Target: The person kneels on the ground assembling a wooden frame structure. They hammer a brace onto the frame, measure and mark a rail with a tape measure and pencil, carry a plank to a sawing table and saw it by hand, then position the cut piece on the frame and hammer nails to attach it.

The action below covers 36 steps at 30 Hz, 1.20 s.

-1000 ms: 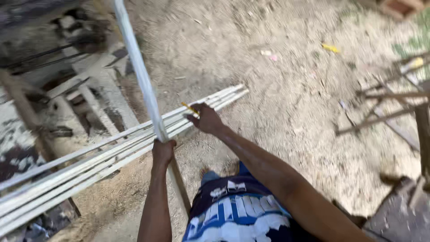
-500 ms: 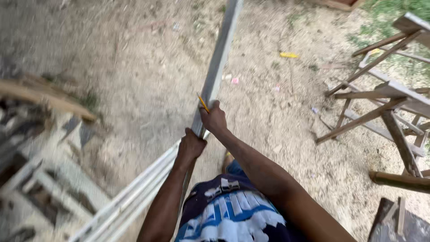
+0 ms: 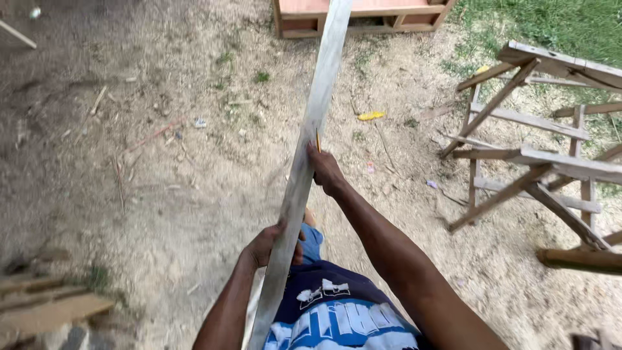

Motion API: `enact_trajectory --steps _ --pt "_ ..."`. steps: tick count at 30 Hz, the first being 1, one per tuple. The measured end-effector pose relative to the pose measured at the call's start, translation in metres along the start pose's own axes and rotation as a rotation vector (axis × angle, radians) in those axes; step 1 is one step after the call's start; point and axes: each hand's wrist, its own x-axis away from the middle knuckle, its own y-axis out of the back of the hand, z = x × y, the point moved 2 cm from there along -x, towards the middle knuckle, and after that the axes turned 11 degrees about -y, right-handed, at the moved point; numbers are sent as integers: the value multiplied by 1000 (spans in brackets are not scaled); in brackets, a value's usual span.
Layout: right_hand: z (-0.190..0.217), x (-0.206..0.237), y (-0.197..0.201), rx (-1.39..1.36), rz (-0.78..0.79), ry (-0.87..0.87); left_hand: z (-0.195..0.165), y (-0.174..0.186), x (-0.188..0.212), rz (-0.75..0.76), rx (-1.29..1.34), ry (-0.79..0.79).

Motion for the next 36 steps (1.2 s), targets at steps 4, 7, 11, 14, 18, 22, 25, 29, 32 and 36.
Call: enact_trajectory --steps 4,7,11,14,18,22,25,29,32,36 --pt "63 -98 -20 91 -160 -26 -90 46 -72 -145 -135 -33" --pt "127 -169 -54 165 -221 -58 -177 91 -108 -269 -221 -30" --pt "214 -247 -101 90 -142 -69 -288 142 -144 -360 -33 -145" --pt "261 -300 -128 -91 -86 2 -350 187 -169 -656 -419 -132" --pt "315 -379 -164 -120 77 83 -421 247 -198 -762 -660 -195" --pt "369 -468 -197 -10 81 188 -488 309 -221 -832 -792 -164" --pt "407 -531 -222 44 110 191 -535 350 -239 -912 -881 -89" --pt "478 -611 -250 145 -8 229 -623 394 -280 -985 -1004 -135" --pt "517 -665 -263 297 -29 168 -670 421 -302 -920 -1102 -59" --pt "553 -739 -277 273 -98 152 -729 464 -335 -936 -1091 -61"
